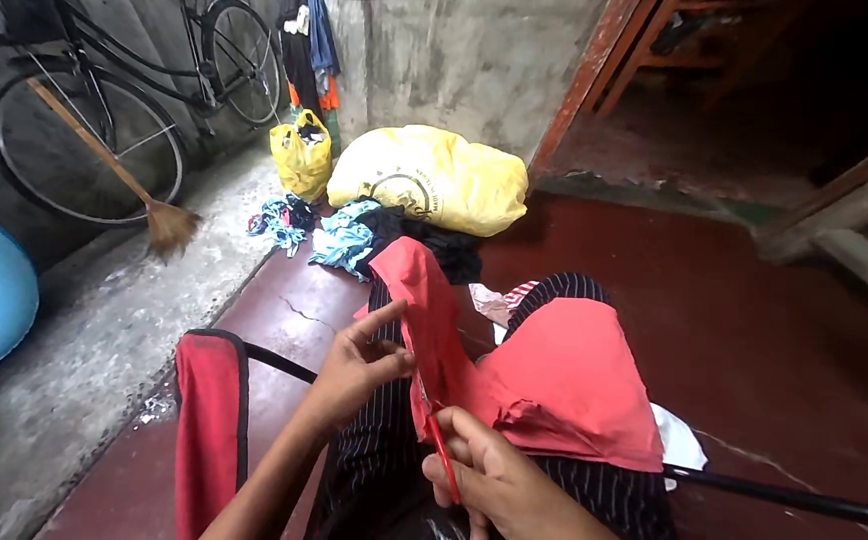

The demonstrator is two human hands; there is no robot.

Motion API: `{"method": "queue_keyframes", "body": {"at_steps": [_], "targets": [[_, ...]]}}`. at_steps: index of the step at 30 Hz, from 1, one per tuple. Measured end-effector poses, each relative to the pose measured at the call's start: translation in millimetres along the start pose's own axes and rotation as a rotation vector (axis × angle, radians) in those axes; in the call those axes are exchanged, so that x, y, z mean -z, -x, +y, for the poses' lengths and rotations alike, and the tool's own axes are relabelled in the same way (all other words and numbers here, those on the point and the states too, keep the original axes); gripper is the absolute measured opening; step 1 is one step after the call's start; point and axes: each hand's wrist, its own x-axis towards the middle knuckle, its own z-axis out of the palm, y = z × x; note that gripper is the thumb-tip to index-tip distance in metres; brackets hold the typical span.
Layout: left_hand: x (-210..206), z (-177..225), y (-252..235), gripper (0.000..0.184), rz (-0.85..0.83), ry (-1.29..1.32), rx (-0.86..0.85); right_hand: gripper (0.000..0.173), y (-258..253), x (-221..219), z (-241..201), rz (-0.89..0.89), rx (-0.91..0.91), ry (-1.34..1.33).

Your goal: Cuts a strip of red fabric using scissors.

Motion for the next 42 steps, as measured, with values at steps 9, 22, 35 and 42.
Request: {"method": "queue_keyframes", "body": {"at_steps": [9,22,35,42], "targets": [[-3.1,3.5,1.8,0.076,-0.02,-0.046,0.005,0.042,-0.3,-1.5,1.8,0.036,-0.014,0.156],[-9.8,-10.9,2.0,0.078,-0.028,0.128,-0.004,0.055,-1.1,5.5,10.3,-0.031,0.107,0.079],[-12.5,-9.2,4.0,0.08,-0.052,0.07,-0.015,0.045,-6.6,17.4,8.5,-0.08,0.112,-0.013],[-15.1,-10.6,5.4,0.096,-0.034,0.039,-0.025,0.038,-6.8,23.1,13.9,-0.047,0.106,0.016]]}}
